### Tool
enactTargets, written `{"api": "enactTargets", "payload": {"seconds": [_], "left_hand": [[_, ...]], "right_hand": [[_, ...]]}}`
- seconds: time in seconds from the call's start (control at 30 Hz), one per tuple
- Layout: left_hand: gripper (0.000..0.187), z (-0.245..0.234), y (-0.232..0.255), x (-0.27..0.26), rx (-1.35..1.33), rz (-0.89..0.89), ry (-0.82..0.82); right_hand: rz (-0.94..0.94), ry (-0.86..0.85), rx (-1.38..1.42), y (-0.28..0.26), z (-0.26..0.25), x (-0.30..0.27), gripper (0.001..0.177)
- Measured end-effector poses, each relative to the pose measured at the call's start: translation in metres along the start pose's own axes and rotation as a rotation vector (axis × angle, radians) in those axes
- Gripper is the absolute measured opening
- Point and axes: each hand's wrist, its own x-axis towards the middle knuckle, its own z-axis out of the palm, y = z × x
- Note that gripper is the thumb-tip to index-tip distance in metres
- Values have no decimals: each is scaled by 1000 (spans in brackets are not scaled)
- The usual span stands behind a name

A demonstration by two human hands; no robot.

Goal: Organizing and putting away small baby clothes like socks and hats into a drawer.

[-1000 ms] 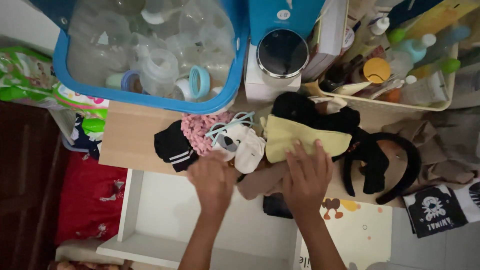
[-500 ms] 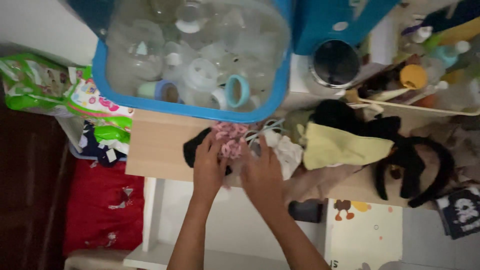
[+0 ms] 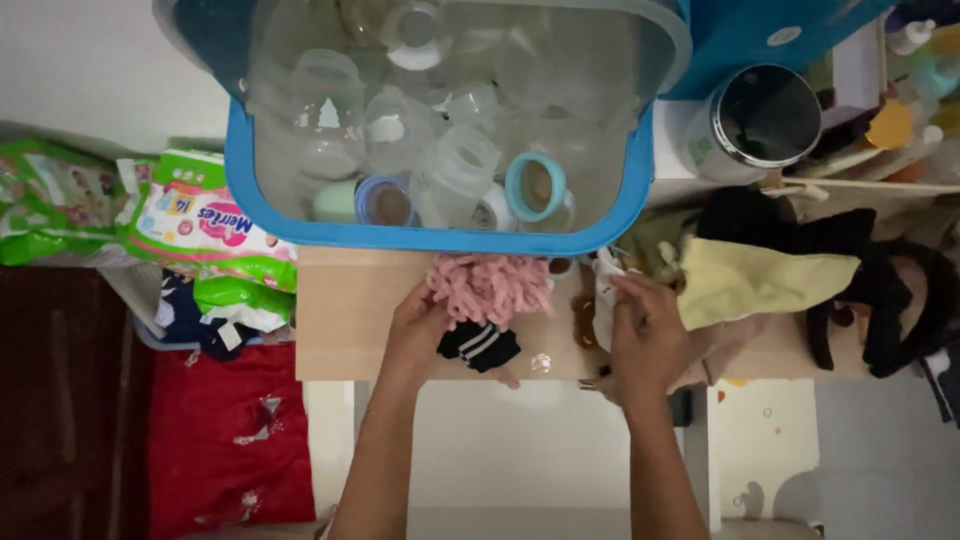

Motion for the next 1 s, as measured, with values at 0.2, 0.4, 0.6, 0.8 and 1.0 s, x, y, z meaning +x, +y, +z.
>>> {"api": "enactTargets", "payload": {"seconds": [0.2, 0.4, 0.6, 0.8, 1.0], "left_hand": [[34, -26, -1, -4, 86, -80, 75], [42, -49, 16, -22, 3, 21, 56], [49, -16, 70, -46, 102, 213, 77], [46, -9, 59, -42, 1209, 688, 183], [40, -9, 48, -38, 1343, 763, 199]], "right_hand": [[-327, -96, -542, -57, 20, 11, 38], [-596, -78, -530, -30, 64, 9, 31], [-740, -192, -770, -28, 77, 10, 35], [-768, -214, -729, -21, 67, 2, 27], [-560, -100, -416, -44, 35, 1, 35]]}}
